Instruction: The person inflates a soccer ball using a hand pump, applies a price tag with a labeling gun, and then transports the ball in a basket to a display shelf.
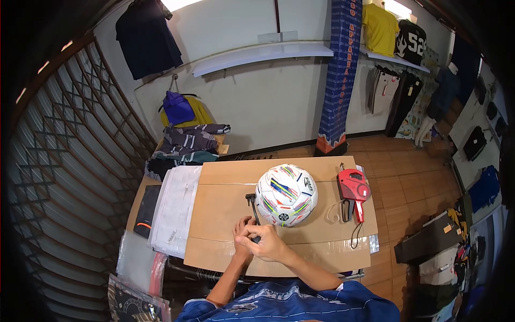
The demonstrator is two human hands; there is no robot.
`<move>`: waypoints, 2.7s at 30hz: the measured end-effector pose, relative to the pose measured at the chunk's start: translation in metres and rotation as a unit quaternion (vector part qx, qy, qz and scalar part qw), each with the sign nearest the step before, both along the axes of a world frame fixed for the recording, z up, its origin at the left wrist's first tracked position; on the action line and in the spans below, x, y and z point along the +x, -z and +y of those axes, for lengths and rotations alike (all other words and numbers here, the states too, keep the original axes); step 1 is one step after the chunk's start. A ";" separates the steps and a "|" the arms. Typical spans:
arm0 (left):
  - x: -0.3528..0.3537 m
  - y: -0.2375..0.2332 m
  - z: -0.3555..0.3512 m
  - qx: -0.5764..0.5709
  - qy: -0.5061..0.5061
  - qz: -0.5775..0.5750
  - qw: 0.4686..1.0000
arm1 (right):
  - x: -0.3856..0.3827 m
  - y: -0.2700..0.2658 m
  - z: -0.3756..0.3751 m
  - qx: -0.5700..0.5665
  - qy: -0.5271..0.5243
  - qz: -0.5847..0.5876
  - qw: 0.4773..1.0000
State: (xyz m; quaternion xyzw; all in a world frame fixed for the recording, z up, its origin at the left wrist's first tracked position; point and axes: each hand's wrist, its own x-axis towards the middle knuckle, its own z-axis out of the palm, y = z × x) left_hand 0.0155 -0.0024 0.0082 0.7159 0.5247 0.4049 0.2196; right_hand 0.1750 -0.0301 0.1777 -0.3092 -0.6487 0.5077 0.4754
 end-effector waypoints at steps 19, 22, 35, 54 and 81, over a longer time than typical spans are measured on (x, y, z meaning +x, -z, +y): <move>-0.001 0.019 0.003 -0.027 0.012 -0.153 0.988 | 0.027 -0.065 -0.023 0.042 0.019 -0.067 0.997; 0.003 -0.004 -0.004 -0.020 -0.009 -0.018 1.000 | 0.036 -0.082 -0.030 0.065 0.028 -0.030 0.997; 0.003 0.078 0.018 -0.018 0.017 -0.319 0.947 | -0.022 0.024 0.012 0.064 0.138 -0.084 0.985; 0.007 -0.036 -0.008 0.033 -0.032 0.147 0.988 | 0.017 -0.072 -0.027 0.104 0.085 -0.040 0.990; 0.002 -0.014 -0.003 0.053 -0.039 0.107 0.992 | 0.010 -0.082 -0.028 0.131 0.062 -0.040 0.989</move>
